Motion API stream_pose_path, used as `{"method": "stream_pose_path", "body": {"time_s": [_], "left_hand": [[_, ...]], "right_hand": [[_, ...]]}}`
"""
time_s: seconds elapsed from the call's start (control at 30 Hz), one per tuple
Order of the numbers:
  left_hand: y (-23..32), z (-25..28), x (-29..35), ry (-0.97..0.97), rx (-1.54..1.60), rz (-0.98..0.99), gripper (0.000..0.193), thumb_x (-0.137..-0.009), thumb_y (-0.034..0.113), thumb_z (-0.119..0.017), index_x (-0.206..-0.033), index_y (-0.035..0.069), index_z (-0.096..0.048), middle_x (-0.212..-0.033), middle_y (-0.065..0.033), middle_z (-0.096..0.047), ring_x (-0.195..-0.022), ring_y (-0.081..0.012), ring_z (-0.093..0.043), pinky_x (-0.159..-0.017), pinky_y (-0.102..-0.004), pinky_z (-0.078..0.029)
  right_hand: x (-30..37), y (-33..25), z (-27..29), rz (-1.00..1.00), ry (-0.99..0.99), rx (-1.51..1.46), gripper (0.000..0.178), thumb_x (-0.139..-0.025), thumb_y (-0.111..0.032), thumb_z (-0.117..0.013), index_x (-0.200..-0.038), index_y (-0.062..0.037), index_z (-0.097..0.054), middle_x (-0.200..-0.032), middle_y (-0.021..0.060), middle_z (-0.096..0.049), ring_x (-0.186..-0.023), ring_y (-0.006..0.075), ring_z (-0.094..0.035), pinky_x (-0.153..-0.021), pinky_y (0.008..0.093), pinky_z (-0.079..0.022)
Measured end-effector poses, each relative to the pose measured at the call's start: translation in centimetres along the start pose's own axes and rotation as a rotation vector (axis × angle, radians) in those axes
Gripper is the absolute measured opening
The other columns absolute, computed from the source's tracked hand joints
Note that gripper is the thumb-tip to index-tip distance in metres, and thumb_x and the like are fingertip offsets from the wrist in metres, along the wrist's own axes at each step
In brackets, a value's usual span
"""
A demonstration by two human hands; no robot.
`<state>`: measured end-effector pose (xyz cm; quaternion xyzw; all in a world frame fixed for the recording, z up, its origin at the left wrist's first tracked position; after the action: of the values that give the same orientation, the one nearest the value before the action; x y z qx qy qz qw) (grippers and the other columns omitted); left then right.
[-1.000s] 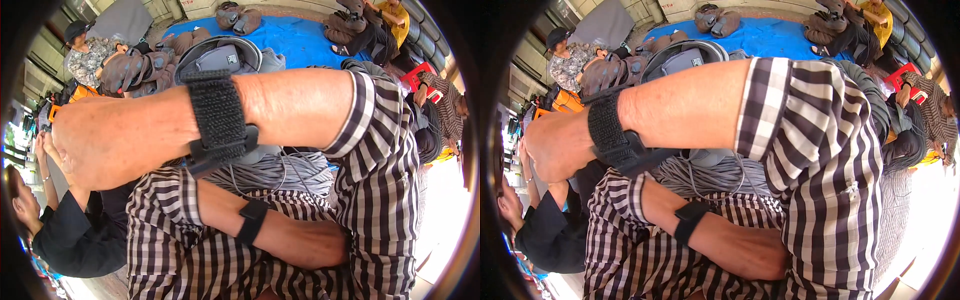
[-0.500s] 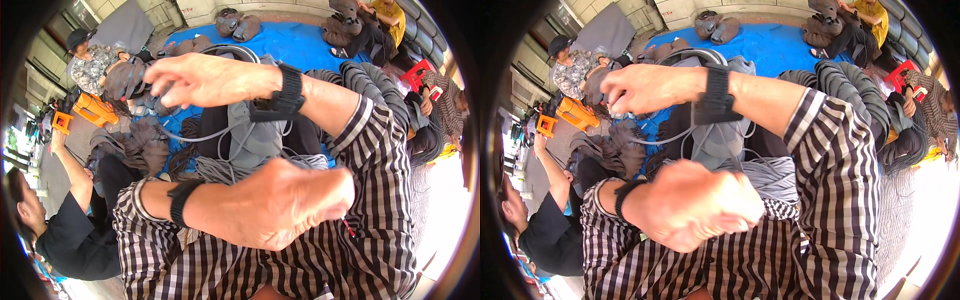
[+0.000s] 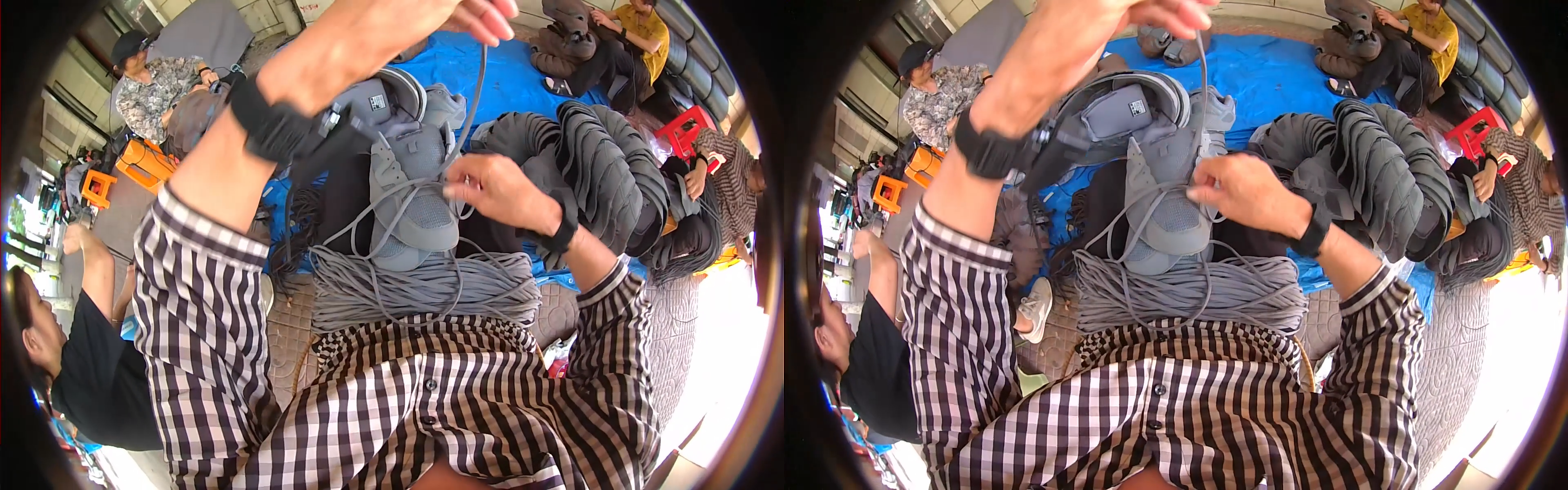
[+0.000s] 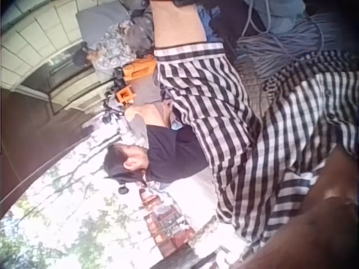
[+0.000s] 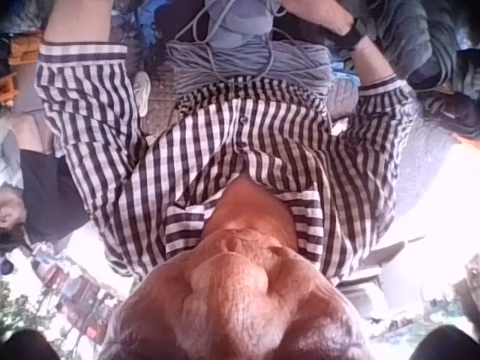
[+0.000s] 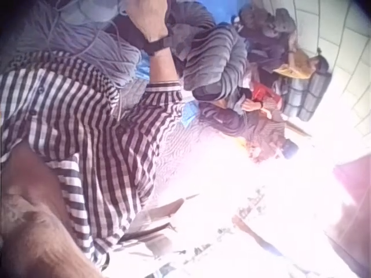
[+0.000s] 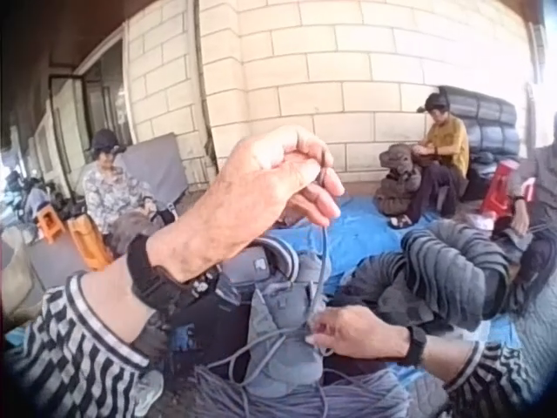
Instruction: Lacing up gray athletic shoes while sitting on the ground.
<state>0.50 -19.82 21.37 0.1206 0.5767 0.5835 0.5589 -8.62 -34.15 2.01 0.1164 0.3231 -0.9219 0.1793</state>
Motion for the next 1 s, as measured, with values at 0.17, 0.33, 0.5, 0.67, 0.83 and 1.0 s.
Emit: {"method": "stream_pose_path", "body": {"time_s": [0.17,0.33,0.5,0.67,0.83,1.0], "left_hand": [[-1.4,-0.5,-3.7,0.035,-0.011,0.035,0.013,-0.092,0.005,-0.044,-0.095,-0.003,-0.054,-0.087,-0.0151,-0.063,-0.075,-0.021,-0.066,-0.067,-0.0309,-0.056],[-2.4,0.1,-3.1,-0.075,-0.073,-0.046,0.014,-0.09,0.004,-0.049,-0.097,-0.005,-0.057,-0.084,-0.0157,-0.064,-0.068,-0.0196,-0.066,-0.058,-0.028,-0.055],[-1.8,3.8,1.2,0.014,-0.089,0.188,0.016,-0.092,0.009,-0.055,-0.101,-0.004,-0.058,-0.075,-0.0111,-0.065,-0.053,-0.0126,-0.062,-0.048,-0.0216,-0.051],[1.3,6.7,6.1,0.176,-0.015,0.057,0.021,-0.097,0.015,-0.053,-0.105,-0.004,-0.057,-0.077,-0.0089,-0.064,-0.054,-0.0095,-0.06,-0.047,-0.0204,-0.049],[3.1,4.8,8.6,0.257,-0.081,0.168,0.017,-0.094,0.014,-0.057,-0.098,-0.003,-0.059,-0.079,-0.0118,-0.067,-0.052,-0.0105,-0.06,-0.044,-0.0183,-0.046],[2.5,7.5,10.2,0.273,-0.106,0.191,0.018,-0.094,0.016,-0.058,-0.098,-0.002,-0.06,-0.079,-0.0111,-0.066,-0.049,-0.0093,-0.056,-0.043,-0.0168,-0.042]], "right_hand": [[1.7,0.8,-2.1,-0.229,-0.083,-0.153,0.018,-0.078,-0.014,-0.07,-0.082,-0.0001,-0.059,-0.073,0.0141,-0.063,-0.069,0.0315,-0.062,-0.062,0.0385,-0.047],[2.3,1.5,-2.1,-0.237,-0.016,-0.316,0.014,-0.078,-0.008,-0.066,-0.086,0.0013,-0.059,-0.071,0.0132,-0.061,-0.061,0.025,-0.058,-0.059,0.0348,-0.045],[0.5,-0.3,0.7,-0.224,0.055,-0.525,0.014,-0.087,-0.01,-0.062,-0.097,-0.0008,-0.061,-0.079,-0.0003,-0.061,-0.063,0.0064,-0.048,-0.056,0.0247,-0.041],[-2.8,-0.9,1.1,-0.062,0.119,-0.185,0.013,-0.085,-0.013,-0.062,-0.093,-0.0023,-0.063,-0.076,0.0079,-0.064,-0.06,0.018,-0.055,-0.058,0.0322,-0.045],[-7.0,-2.3,-3.4,0.291,-0.163,0.201,0.012,-0.077,-0.015,-0.064,-0.083,-0.0039,-0.064,-0.084,0.0144,-0.063,-0.083,0.0366,-0.061,-0.071,0.0468,-0.048],[-8.9,-3.0,-4.3,0.289,-0.356,0.328,0.017,-0.079,-0.017,-0.063,-0.084,-0.001,-0.06,-0.083,0.0181,-0.063,-0.083,0.0384,-0.06,-0.07,0.0458,-0.048]]}}
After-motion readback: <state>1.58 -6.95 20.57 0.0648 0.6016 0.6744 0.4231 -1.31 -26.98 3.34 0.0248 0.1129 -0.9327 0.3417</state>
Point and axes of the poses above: each hand's wrist, its own x-axis away from the middle knuckle, its own z-axis out of the back of the hand, y = z × x, the point moved 1 cm from there along -x, towards the middle knuckle
